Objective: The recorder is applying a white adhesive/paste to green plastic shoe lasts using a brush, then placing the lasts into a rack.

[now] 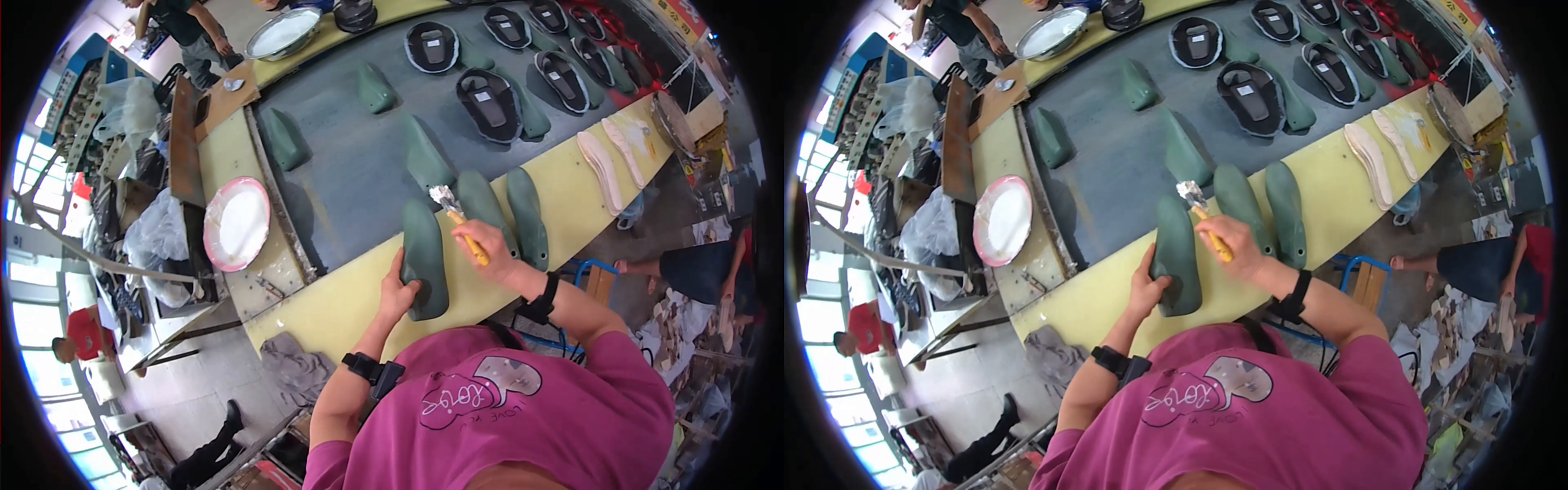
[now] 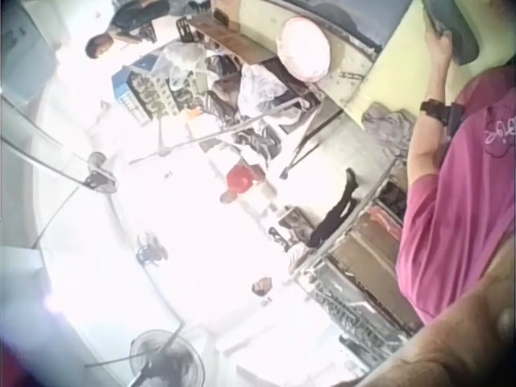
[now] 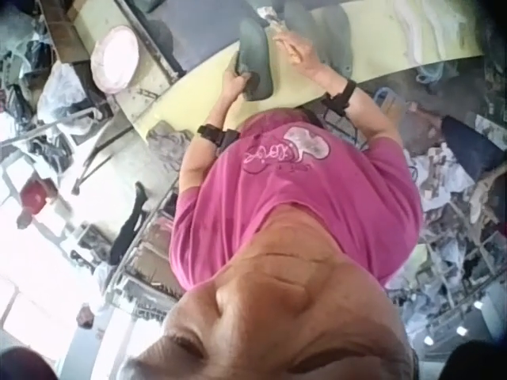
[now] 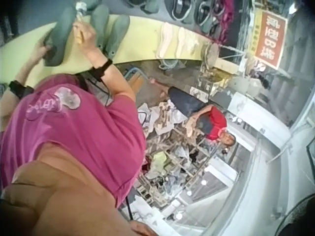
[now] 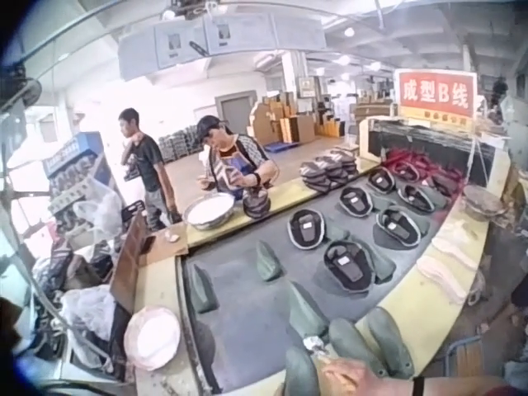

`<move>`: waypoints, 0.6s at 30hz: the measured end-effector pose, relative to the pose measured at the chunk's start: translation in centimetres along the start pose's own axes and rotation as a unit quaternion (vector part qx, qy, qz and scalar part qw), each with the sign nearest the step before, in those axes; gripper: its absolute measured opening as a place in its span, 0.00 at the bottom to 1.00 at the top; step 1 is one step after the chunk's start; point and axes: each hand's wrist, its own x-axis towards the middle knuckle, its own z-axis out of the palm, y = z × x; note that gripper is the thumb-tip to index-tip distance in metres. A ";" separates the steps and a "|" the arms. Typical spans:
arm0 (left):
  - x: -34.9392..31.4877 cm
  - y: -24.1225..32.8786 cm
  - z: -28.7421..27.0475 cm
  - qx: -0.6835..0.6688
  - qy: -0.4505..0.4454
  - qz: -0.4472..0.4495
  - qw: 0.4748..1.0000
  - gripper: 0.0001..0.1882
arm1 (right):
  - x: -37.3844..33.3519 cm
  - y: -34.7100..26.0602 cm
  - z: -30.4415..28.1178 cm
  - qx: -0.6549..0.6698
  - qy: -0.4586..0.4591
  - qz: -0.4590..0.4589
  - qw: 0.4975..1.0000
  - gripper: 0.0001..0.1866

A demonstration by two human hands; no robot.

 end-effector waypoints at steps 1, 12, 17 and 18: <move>-0.2 -0.4 -0.3 0.060 0.063 0.090 0.992 0.37 | 0.0 0.2 -0.3 0.018 -0.007 0.023 1.000 0.06; 3.6 -0.5 -2.9 0.095 0.071 0.108 0.987 0.36 | 2.8 1.1 1.2 0.123 -0.056 0.091 0.987 0.06; -0.1 0.7 -5.1 -0.016 0.007 0.086 0.996 0.37 | 6.1 -1.1 3.0 0.179 -0.095 0.119 0.972 0.06; -0.3 0.7 -5.4 -0.015 0.004 0.096 0.995 0.37 | 6.5 -1.1 3.6 0.175 -0.134 0.139 0.965 0.06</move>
